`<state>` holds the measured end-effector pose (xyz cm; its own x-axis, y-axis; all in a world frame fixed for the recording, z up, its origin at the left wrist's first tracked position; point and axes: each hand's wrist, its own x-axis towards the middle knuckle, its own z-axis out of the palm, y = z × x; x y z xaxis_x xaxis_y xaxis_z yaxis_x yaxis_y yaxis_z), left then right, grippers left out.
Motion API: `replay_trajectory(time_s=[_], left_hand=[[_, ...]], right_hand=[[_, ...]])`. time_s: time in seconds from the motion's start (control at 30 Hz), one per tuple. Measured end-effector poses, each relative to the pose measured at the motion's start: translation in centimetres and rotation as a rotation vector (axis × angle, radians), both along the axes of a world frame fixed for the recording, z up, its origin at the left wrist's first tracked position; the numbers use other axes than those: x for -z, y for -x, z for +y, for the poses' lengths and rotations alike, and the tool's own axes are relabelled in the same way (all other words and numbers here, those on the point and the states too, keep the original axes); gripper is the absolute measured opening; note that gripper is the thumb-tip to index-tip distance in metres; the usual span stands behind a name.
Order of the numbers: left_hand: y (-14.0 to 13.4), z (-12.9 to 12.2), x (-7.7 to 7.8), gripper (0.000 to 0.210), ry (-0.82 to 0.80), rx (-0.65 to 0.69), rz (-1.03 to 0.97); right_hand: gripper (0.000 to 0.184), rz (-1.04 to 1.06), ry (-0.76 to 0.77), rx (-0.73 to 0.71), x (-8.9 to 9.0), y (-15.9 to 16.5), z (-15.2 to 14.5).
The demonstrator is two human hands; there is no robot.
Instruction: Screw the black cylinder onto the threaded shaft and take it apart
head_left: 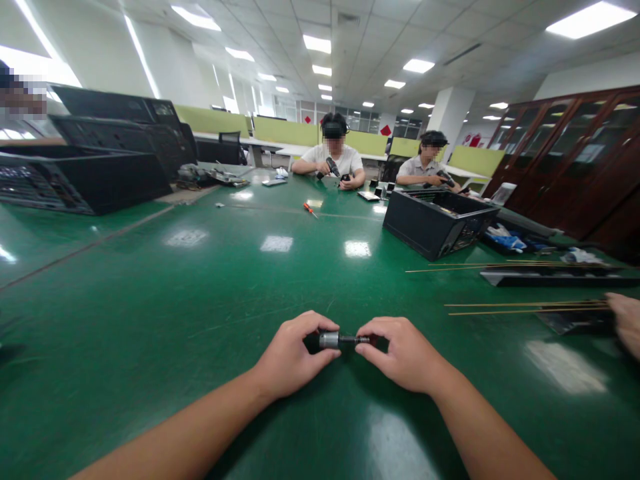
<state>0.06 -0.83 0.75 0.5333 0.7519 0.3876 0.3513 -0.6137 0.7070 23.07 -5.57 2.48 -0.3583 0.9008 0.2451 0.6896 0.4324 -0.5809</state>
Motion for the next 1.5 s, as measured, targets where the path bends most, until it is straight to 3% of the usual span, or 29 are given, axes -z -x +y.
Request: replay_trajectory(time_s=[1.5], left_hand=[[0.3,0.3,0.2,0.025,0.011,-0.057,0.028]], right_hand=[[0.01,-0.004,0.019,0.039,-0.4,-1.4,0.2]])
